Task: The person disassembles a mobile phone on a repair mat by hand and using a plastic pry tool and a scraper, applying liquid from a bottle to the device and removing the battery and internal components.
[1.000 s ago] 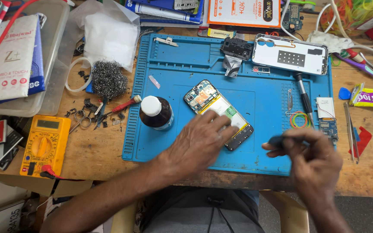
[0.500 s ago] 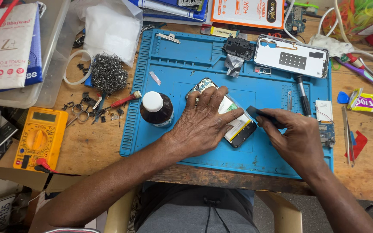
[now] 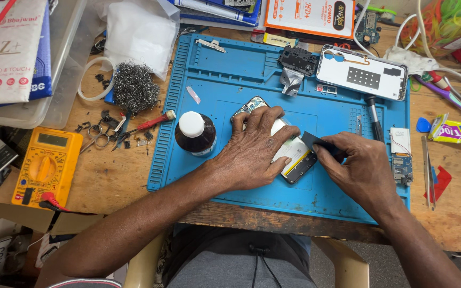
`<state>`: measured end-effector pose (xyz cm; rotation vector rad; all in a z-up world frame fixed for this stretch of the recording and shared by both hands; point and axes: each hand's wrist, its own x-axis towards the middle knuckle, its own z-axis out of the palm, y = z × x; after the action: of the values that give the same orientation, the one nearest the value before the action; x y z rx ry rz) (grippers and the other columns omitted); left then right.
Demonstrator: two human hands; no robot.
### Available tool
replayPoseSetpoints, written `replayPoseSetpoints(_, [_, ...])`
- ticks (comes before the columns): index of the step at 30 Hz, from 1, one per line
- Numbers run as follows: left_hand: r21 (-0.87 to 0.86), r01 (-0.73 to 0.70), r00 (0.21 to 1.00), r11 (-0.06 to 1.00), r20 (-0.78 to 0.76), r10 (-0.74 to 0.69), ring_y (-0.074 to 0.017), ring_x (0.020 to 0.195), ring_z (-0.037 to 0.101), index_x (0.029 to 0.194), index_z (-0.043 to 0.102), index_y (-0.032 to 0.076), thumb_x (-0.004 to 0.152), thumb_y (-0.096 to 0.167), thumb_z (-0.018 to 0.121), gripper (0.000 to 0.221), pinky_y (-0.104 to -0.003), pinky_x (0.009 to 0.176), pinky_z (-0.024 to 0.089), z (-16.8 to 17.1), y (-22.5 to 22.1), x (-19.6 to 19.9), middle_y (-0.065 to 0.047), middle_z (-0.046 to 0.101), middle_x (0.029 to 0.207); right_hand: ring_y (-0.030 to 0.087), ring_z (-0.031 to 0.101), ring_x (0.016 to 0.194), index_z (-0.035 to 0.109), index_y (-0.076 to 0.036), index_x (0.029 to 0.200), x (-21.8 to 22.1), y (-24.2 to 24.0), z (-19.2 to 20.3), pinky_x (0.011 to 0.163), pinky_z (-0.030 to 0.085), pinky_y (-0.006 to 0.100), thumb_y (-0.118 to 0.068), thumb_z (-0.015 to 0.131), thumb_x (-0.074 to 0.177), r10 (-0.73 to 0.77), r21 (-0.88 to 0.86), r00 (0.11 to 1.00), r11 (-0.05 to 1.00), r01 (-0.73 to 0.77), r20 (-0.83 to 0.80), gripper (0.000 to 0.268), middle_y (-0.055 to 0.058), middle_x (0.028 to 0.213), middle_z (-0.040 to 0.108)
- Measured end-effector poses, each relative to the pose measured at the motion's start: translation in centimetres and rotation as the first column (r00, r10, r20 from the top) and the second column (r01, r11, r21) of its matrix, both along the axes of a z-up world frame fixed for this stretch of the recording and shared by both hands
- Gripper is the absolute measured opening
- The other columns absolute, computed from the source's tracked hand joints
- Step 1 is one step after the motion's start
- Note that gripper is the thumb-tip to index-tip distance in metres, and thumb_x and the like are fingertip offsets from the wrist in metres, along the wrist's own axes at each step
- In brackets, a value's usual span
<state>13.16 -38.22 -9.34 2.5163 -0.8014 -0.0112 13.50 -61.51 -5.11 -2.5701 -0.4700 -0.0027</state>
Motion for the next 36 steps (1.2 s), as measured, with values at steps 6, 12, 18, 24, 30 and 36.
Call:
replayPoseSetpoints(6, [-0.012,0.004,1.000,1.000,0.000,-0.004,-0.0408,0.142,0.020,0.144,0.047,0.014,0.088,0.035,0.066,0.063,-0.067,0.108,0.017,0.1,0.1,0.1,-0.022,0.033,0.143,0.019,0.074,0.064,0.079,-0.005,0.102,0.1,0.5,0.1,0.054,0.060,0.031,-0.015,0.076,0.088,-0.011,-0.045,1.000,0.999,0.011,-0.007,0.017,0.013,0.086,0.078])
replayPoseSetpoints(12, [-0.001,0.001,1.000,1.000,-0.029,-0.001,-0.0397,0.143,0.019,0.144,0.045,0.009,0.084,0.033,0.069,0.069,-0.067,0.109,0.016,0.4,0.1,0.1,-0.022,0.033,0.142,0.019,0.074,0.065,0.079,-0.005,0.098,0.4,0.7,-0.7,0.058,0.061,0.031,-0.014,0.075,0.090,0.041,-0.102,0.998,0.994,-0.035,0.057,0.013,0.014,0.088,0.078])
replayPoseSetpoints(18, [-0.011,-0.003,1.000,1.000,-0.016,0.002,-0.0393,0.143,0.020,0.144,0.046,0.008,0.084,0.034,0.070,0.069,-0.066,0.109,0.016,0.3,0.1,0.1,-0.022,0.034,0.142,0.018,0.068,0.051,0.081,-0.007,0.102,2.3,0.7,0.4,0.049,0.053,0.035,-0.026,0.077,0.086,-0.146,-0.097,0.956,0.987,0.125,-0.253,0.025,0.012,0.069,0.077])
replayPoseSetpoints(24, [-0.009,-0.003,1.000,1.000,-0.020,0.003,-0.0398,0.142,0.020,0.144,0.046,0.007,0.084,0.034,0.070,0.071,-0.066,0.109,0.016,0.0,0.0,0.2,-0.022,0.034,0.141,0.015,0.064,0.050,0.082,-0.008,0.097,3.2,0.9,-0.1,0.047,0.049,0.035,-0.032,0.079,0.084,-0.202,-0.106,0.915,0.979,0.175,-0.348,0.027,0.010,0.064,0.075])
replayPoseSetpoints(30, [-0.003,-0.008,1.000,1.000,-0.002,0.008,-0.0374,0.142,0.022,0.146,0.041,0.004,0.085,0.036,0.069,0.074,-0.065,0.110,0.017,-0.2,0.0,0.3,-0.022,0.035,0.141,0.013,0.063,0.049,0.082,-0.006,0.093,3.2,1.1,-0.4,0.047,0.049,0.034,-0.032,0.078,0.085,-0.187,-0.071,0.933,0.982,0.173,-0.308,0.027,0.009,0.062,0.073])
replayPoseSetpoints(36, [0.001,-0.013,1.000,1.000,0.024,0.013,-0.0365,0.141,0.023,0.146,0.037,0.001,0.085,0.039,0.070,0.079,-0.064,0.110,0.018,-0.3,0.2,0.2,-0.021,0.035,0.140,0.013,0.061,0.048,0.081,-0.007,0.089,3.1,1.3,-0.5,0.044,0.046,0.034,-0.031,0.078,0.085,-0.188,-0.051,0.930,0.982,0.181,-0.317,0.024,0.009,0.059,0.072])
